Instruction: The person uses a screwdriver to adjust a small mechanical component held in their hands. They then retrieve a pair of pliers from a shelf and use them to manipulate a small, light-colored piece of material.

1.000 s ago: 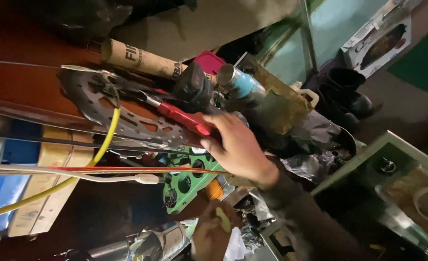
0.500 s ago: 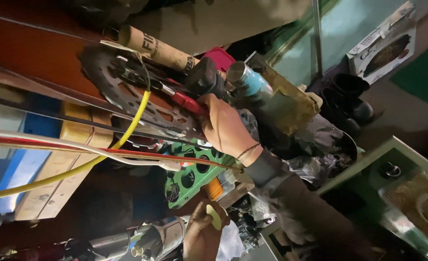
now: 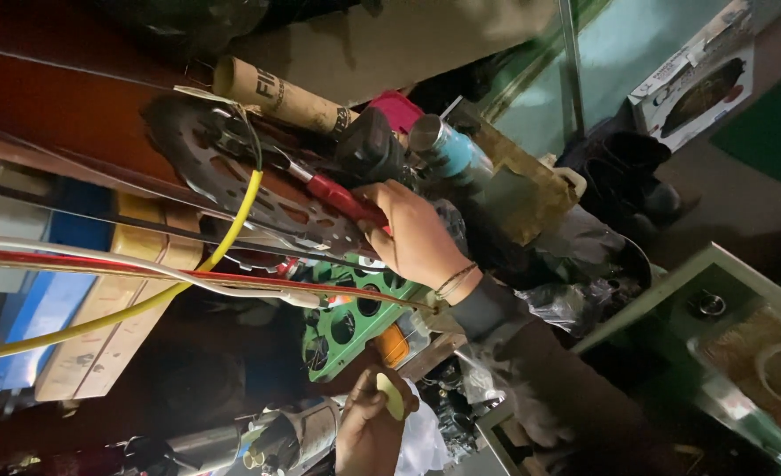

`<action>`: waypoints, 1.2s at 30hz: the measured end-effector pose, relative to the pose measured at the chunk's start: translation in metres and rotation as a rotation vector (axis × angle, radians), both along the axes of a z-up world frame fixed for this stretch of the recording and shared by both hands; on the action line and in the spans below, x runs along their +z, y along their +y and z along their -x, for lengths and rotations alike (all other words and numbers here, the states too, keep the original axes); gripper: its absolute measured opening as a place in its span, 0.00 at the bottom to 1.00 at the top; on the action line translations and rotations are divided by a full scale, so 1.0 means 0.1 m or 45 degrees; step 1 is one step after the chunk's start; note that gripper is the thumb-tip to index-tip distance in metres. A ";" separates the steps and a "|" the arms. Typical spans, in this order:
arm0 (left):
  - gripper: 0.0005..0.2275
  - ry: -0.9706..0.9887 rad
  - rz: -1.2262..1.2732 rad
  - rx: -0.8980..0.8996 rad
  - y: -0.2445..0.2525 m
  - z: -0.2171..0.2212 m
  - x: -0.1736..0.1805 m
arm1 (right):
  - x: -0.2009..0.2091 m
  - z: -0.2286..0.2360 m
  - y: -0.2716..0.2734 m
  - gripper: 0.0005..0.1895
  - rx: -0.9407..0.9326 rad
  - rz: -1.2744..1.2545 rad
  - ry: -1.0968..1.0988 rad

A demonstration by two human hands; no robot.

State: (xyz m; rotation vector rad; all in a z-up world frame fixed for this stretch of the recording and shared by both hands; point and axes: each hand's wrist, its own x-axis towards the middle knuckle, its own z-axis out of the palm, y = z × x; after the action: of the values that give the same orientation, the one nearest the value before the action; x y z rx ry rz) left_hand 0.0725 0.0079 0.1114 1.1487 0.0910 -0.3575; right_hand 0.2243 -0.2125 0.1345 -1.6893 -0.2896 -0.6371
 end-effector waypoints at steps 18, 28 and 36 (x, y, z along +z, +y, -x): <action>0.11 0.074 -0.046 0.026 -0.02 0.01 0.08 | 0.78 -0.78 0.03 0.11 -0.347 0.392 -0.347; 0.10 0.102 -0.011 0.084 0.14 0.01 -0.05 | 0.50 -1.04 0.21 0.07 -0.556 0.392 -0.434; 0.11 0.108 0.031 0.171 0.43 0.02 -0.16 | 0.69 -1.04 0.19 0.14 -0.740 0.063 -0.678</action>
State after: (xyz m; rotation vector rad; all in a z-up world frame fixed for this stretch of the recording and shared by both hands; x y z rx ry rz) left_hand 0.0708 0.0506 0.0954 1.0973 0.2368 -0.2873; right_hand 0.3285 -0.1935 0.2035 -1.6285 -0.1835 -1.5288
